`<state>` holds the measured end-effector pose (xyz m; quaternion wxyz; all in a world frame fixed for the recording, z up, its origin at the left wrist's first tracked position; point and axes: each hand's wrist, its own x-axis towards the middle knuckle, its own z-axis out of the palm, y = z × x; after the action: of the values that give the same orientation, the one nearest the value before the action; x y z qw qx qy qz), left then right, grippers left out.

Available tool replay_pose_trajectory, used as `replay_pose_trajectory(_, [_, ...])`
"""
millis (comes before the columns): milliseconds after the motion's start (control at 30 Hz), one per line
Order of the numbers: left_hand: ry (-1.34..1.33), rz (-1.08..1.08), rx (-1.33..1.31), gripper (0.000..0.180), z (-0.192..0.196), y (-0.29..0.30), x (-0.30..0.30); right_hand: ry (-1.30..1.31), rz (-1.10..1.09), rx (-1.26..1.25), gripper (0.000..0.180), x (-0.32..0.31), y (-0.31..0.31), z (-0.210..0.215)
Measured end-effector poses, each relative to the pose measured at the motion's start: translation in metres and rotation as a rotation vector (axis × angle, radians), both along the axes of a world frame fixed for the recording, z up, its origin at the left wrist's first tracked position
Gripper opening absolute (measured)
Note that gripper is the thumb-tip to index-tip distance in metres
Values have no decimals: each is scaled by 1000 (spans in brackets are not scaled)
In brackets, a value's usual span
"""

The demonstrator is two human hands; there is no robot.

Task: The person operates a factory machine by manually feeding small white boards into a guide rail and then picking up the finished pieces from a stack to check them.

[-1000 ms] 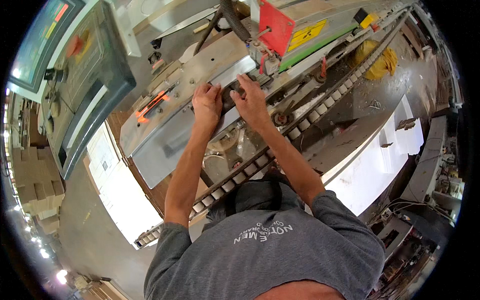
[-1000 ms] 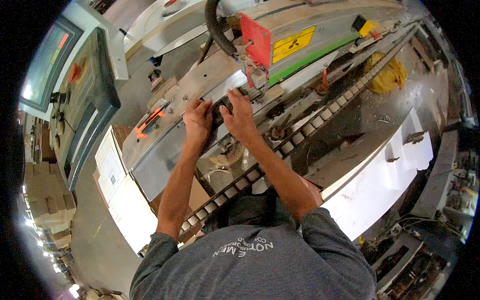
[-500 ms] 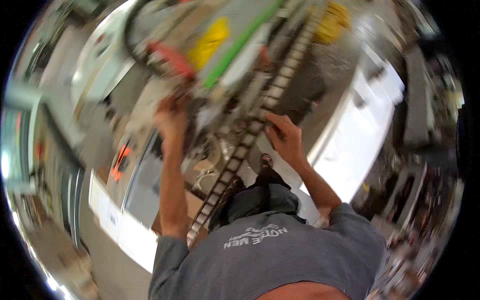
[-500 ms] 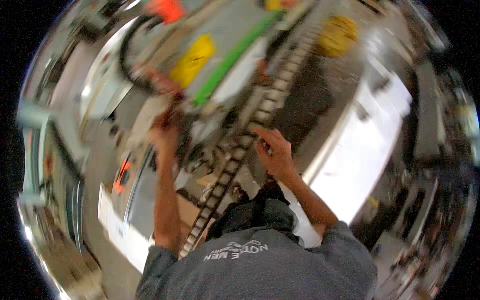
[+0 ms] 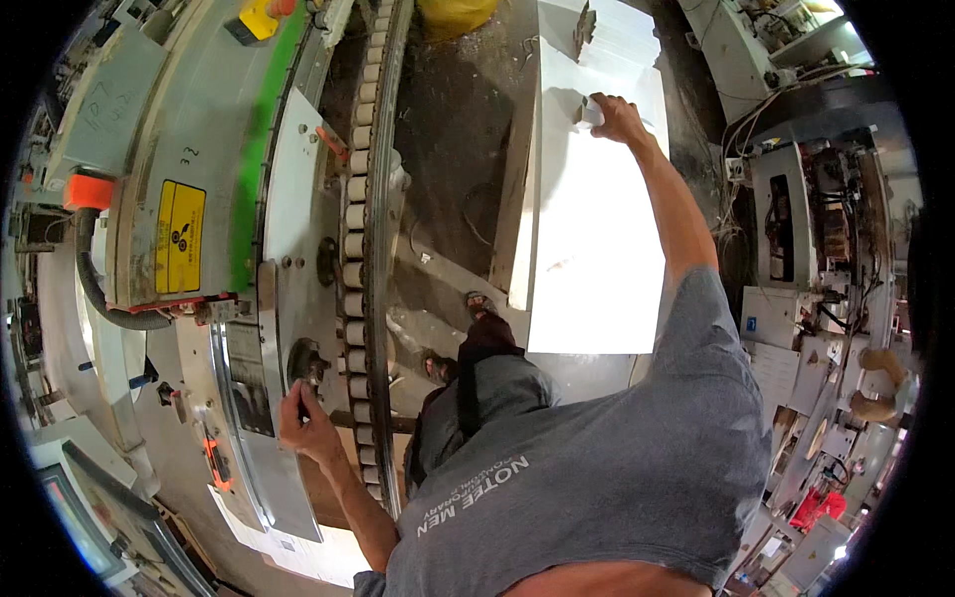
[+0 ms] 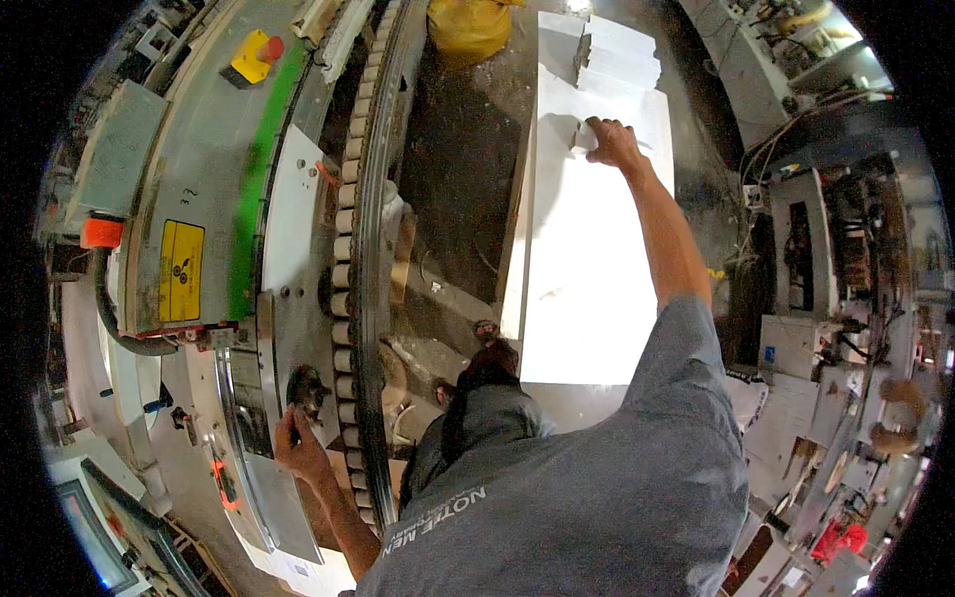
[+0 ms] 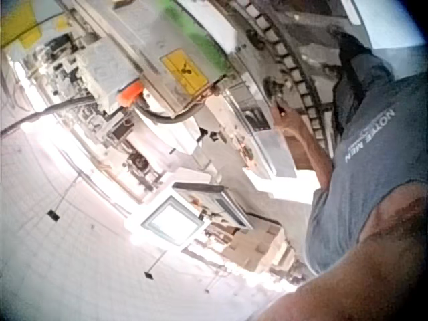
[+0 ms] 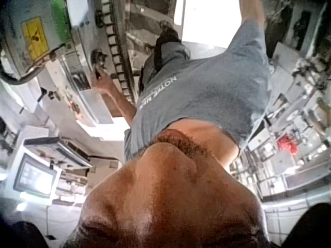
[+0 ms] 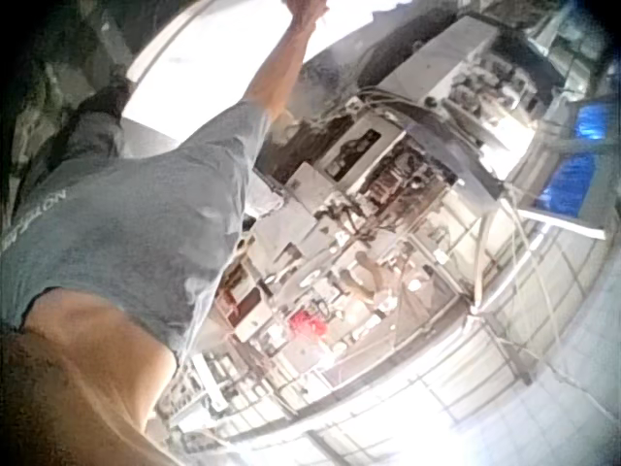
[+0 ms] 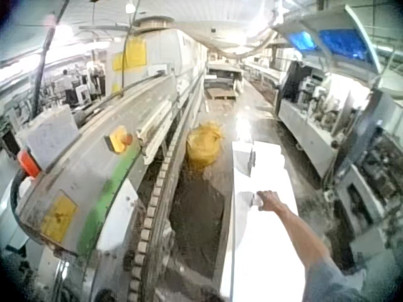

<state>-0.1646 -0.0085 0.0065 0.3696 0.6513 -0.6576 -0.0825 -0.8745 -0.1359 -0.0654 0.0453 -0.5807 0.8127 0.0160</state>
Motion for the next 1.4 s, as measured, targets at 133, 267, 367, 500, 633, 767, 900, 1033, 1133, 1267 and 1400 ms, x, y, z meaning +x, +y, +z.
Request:
replay_pose_trajectory(133, [47,33,22,13,-8,4,-5,-69,27,51,74,20,5,-2])
replay_pose_trajectory(267, [121,52,46,14,-20,10,-10,49,36,-14,74,63,45,-21])
replay_pose_trajectory(367, [135,28,84,14,-19,16,-15,61,-2,-85,73,96,74,-17])
replay_pose_trajectory(500, [91,-24,31,13,-22,19,-5,23,-8,-233,73,111,84,-18])
replay_pose_trajectory(633, [131,-35,69,13,-7,22,-7,13,27,-318,58,112,97,-29])
replay_pose_trajectory(767, [172,22,117,12,-7,37,7,2,106,-526,60,131,102,-10])
replay_pose_trajectory(900, [184,145,249,13,0,59,26,-176,179,-455,60,186,94,31])
replay_pose_trajectory(1033, [192,89,33,13,-4,66,36,-288,361,-258,67,293,100,80])
replay_pose_trajectory(1133, [216,162,-22,11,13,79,40,-418,959,-448,77,409,87,89])
replay_pose_trajectory(1267, [364,335,12,12,11,115,71,-650,1420,-356,81,589,76,107])
replay_pose_trajectory(1400, [412,501,-20,12,12,142,99,-656,1645,-348,79,716,69,90])
